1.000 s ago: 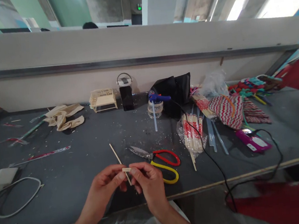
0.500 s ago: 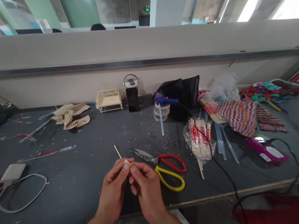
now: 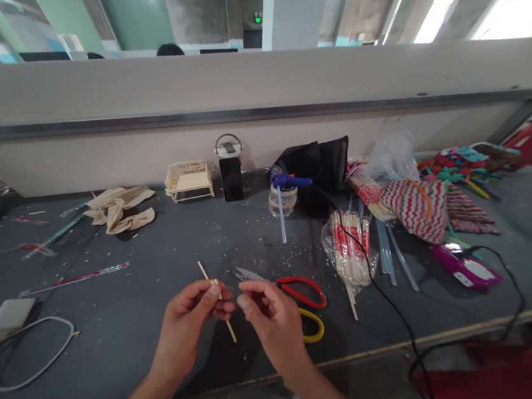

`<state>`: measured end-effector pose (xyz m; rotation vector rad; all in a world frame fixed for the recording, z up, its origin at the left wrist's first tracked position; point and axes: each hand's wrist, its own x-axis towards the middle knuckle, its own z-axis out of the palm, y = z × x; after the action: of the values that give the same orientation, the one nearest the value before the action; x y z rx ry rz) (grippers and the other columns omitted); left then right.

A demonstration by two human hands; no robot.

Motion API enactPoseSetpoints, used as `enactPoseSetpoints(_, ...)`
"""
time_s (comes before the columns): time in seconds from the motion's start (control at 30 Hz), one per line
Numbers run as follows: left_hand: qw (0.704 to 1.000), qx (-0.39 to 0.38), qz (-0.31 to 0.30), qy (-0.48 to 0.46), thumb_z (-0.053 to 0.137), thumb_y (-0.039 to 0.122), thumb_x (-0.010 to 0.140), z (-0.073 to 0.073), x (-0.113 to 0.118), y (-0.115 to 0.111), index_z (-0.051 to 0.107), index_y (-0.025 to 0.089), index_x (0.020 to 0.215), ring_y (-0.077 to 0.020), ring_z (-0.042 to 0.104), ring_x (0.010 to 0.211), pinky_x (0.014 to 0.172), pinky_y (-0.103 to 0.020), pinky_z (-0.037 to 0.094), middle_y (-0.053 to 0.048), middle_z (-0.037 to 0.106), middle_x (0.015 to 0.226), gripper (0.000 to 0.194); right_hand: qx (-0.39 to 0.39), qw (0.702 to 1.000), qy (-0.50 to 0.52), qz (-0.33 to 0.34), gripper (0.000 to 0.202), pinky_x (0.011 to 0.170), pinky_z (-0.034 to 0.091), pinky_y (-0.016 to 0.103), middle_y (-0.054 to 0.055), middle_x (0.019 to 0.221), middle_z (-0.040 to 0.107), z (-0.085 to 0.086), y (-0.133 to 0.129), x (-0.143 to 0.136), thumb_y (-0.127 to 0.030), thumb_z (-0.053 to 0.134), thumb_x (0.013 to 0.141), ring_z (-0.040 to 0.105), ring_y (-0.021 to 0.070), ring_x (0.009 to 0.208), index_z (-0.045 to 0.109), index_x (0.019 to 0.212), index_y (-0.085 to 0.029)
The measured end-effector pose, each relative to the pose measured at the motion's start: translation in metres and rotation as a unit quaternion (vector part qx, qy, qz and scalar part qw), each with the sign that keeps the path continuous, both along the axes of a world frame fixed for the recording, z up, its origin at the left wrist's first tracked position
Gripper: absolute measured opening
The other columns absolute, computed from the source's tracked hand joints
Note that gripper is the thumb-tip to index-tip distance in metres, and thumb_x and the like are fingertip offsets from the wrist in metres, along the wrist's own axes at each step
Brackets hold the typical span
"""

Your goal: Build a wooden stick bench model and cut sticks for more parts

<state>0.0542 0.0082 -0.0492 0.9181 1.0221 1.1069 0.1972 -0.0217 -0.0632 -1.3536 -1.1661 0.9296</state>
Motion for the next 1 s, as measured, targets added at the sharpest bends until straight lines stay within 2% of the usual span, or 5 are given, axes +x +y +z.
enactPoseSetpoints(0.23,0.996,-0.006,-0.087,0.008,0.069,0.032,0.075,0.006,-0.001,-0.006,0.068,0.013,0.081,-0.0162,0.066,0.060,0.057,-0.026,0.054,-0.005,0.069,0.070,0.020,0.085,0.991,-0.055,0.086,0.019,0.067,0.050,0.022,0.002,0.089,0.065,0.011,0.009,0.005,-0.028,0.056,0.086,0.063,0.0137,0.080,0.067,0.101,-0.024)
enactPoseSetpoints(0.5,0.990,-0.034,-0.134,-0.018,0.069,0.032,0.076,0.003,-0.009,-0.004,0.069,0.011,0.079,-0.0129,0.063,0.054,0.054,-0.022,0.051,-0.006,0.069,0.069,0.021,0.124,0.975,-0.106,0.154,0.020,0.067,0.050,0.023,0.004,0.093,0.063,0.014,0.010,0.007,-0.022,0.050,0.089,0.062,0.0135,0.081,0.067,0.098,-0.022)
enactPoseSetpoints(0.63,0.994,-0.066,-0.073,-0.037,0.072,0.031,0.072,0.000,-0.016,0.003,0.068,0.012,0.080,-0.0129,0.064,0.055,0.054,-0.021,0.050,-0.007,0.071,0.071,0.021,0.082,0.967,-0.210,0.118,0.015,0.063,0.046,0.022,0.003,0.087,0.064,0.008,0.006,0.005,-0.023,0.051,0.088,0.061,0.0139,0.078,0.065,0.094,-0.021)
enactPoseSetpoints(0.87,0.991,-0.103,0.024,-0.077,0.074,0.029,0.070,-0.011,-0.031,0.006,0.068,0.012,0.085,-0.0163,0.068,0.068,0.062,-0.024,0.054,-0.009,0.073,0.082,0.024,0.005,0.865,-0.482,0.136,0.005,0.059,0.040,0.025,0.004,0.076,0.065,-0.031,-0.004,-0.022,-0.020,0.057,0.081,0.062,0.0178,0.068,0.061,0.079,-0.018)
enactPoseSetpoints(1.0,0.988,-0.079,0.087,-0.096,0.074,0.028,0.071,-0.018,-0.040,0.005,0.067,0.013,0.087,-0.0167,0.068,0.074,0.067,-0.026,0.054,-0.008,0.073,0.084,0.023,0.007,0.914,-0.397,0.087,0.013,0.055,0.037,0.023,0.001,0.064,0.063,-0.029,-0.004,-0.023,-0.016,0.053,0.080,0.059,0.0137,0.059,0.059,0.069,-0.019)
